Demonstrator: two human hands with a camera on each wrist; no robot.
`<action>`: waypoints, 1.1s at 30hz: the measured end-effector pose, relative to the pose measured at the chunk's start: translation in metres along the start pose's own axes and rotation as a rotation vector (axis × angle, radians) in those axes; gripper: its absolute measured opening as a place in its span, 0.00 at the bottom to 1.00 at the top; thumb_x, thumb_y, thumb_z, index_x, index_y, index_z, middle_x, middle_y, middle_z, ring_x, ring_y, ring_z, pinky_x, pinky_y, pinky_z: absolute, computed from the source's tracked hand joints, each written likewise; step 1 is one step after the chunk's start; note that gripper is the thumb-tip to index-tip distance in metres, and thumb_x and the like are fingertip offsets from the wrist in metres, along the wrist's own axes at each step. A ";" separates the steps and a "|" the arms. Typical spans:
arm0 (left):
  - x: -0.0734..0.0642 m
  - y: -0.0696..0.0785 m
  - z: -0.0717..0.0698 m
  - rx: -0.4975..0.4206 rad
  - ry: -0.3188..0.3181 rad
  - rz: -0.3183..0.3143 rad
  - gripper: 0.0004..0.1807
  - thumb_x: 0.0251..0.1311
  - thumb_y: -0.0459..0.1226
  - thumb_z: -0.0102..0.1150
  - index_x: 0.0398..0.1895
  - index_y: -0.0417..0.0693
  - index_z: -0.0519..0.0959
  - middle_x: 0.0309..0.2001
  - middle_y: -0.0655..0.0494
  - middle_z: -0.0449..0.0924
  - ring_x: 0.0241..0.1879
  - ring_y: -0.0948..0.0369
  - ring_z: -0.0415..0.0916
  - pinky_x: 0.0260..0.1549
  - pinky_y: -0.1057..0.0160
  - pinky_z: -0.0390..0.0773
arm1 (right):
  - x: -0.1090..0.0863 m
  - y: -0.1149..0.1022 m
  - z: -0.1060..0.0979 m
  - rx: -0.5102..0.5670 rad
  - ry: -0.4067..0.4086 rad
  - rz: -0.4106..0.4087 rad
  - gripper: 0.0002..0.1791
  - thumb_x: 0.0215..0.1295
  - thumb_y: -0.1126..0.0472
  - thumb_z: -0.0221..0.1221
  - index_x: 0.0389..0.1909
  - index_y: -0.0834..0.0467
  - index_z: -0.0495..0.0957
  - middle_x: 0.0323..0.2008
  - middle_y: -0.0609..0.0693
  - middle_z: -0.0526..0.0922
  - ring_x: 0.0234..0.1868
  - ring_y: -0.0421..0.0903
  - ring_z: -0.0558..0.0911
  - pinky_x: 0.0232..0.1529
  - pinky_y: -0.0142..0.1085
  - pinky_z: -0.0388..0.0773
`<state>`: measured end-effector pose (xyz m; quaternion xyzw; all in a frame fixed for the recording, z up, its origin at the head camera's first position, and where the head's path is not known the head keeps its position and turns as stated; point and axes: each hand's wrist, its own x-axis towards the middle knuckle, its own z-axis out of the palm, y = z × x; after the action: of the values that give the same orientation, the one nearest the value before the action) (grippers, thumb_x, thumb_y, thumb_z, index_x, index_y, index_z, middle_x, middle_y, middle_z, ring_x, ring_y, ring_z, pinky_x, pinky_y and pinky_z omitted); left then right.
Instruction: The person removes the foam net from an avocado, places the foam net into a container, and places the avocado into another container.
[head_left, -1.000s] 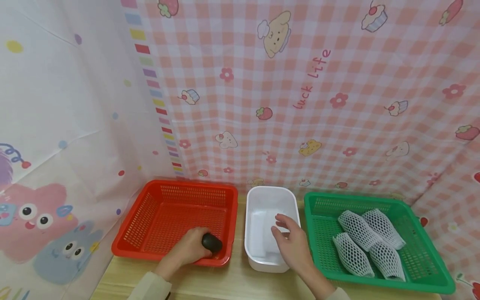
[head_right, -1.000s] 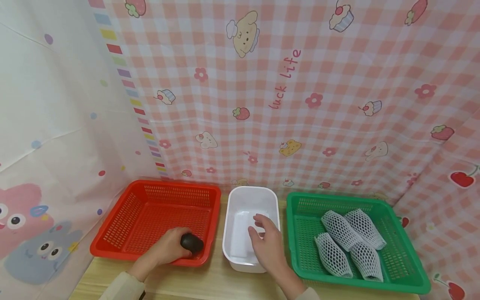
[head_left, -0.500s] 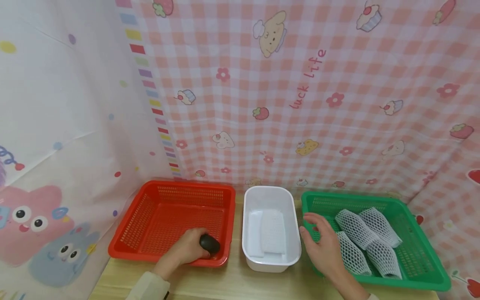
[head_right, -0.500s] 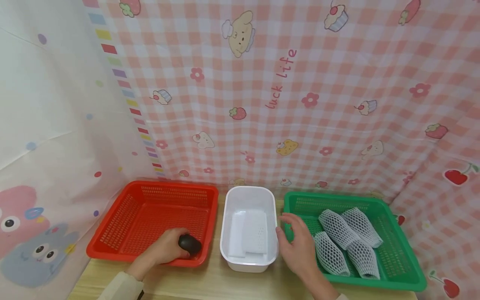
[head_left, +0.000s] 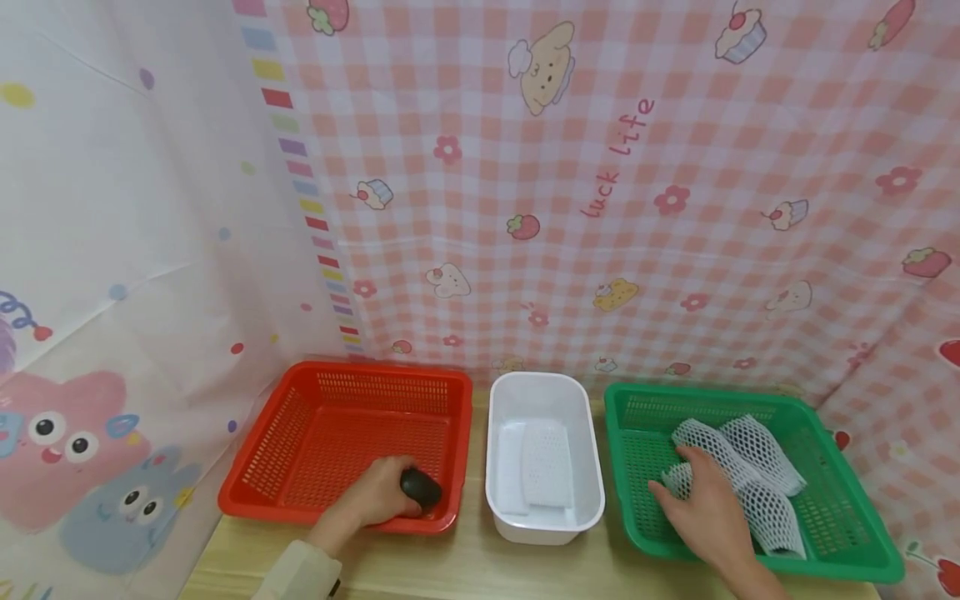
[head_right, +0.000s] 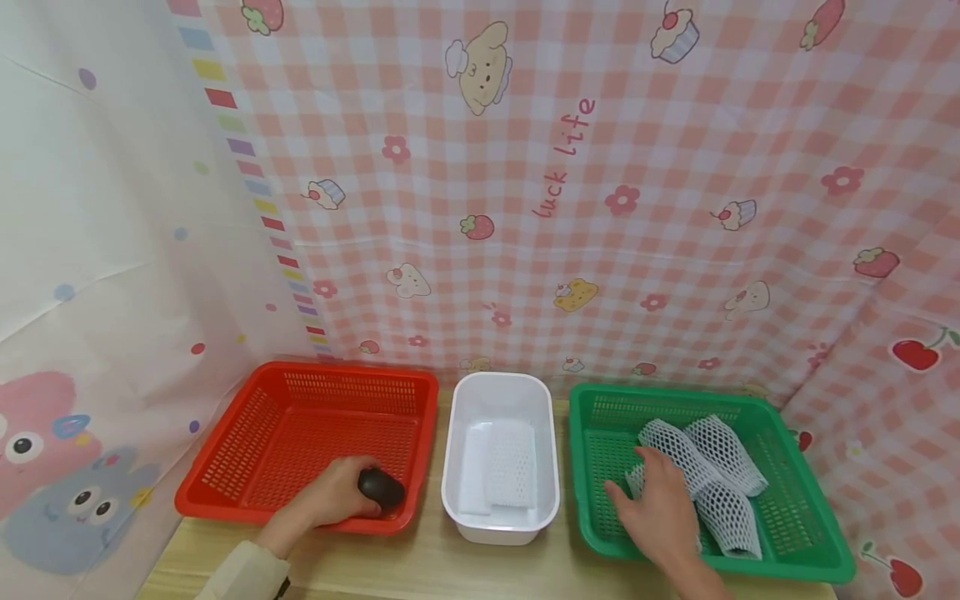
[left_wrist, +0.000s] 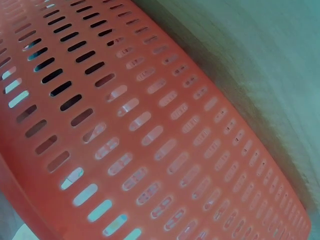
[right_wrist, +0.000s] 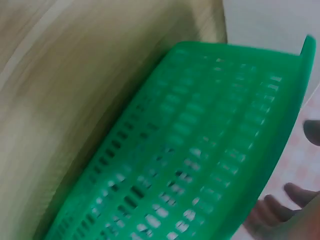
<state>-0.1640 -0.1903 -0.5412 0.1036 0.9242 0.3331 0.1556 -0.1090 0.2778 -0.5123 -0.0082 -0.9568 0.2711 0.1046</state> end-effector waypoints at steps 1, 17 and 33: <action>0.000 0.000 0.000 0.000 0.001 0.000 0.35 0.44 0.32 0.83 0.59 0.32 0.80 0.50 0.42 0.84 0.47 0.49 0.81 0.49 0.43 0.82 | 0.000 0.005 0.000 -0.021 -0.017 0.009 0.40 0.63 0.53 0.73 0.67 0.73 0.69 0.64 0.74 0.71 0.64 0.73 0.71 0.57 0.68 0.71; -0.002 -0.003 -0.002 0.016 -0.001 0.005 0.34 0.44 0.32 0.83 0.57 0.31 0.80 0.49 0.42 0.84 0.48 0.48 0.82 0.52 0.42 0.81 | 0.009 0.051 -0.004 -0.187 -0.275 0.178 0.55 0.56 0.40 0.74 0.60 0.84 0.64 0.53 0.87 0.69 0.55 0.85 0.70 0.53 0.72 0.71; -0.002 -0.005 -0.005 0.020 -0.011 0.003 0.33 0.47 0.32 0.81 0.58 0.32 0.80 0.49 0.42 0.85 0.47 0.49 0.82 0.50 0.44 0.82 | 0.020 0.065 -0.001 -0.093 -0.516 0.256 0.49 0.55 0.43 0.74 0.51 0.85 0.69 0.41 0.71 0.82 0.39 0.60 0.81 0.41 0.56 0.80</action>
<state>-0.1642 -0.1975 -0.5407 0.1083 0.9264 0.3235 0.1592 -0.1307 0.3353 -0.5419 -0.0643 -0.9544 0.2311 -0.1779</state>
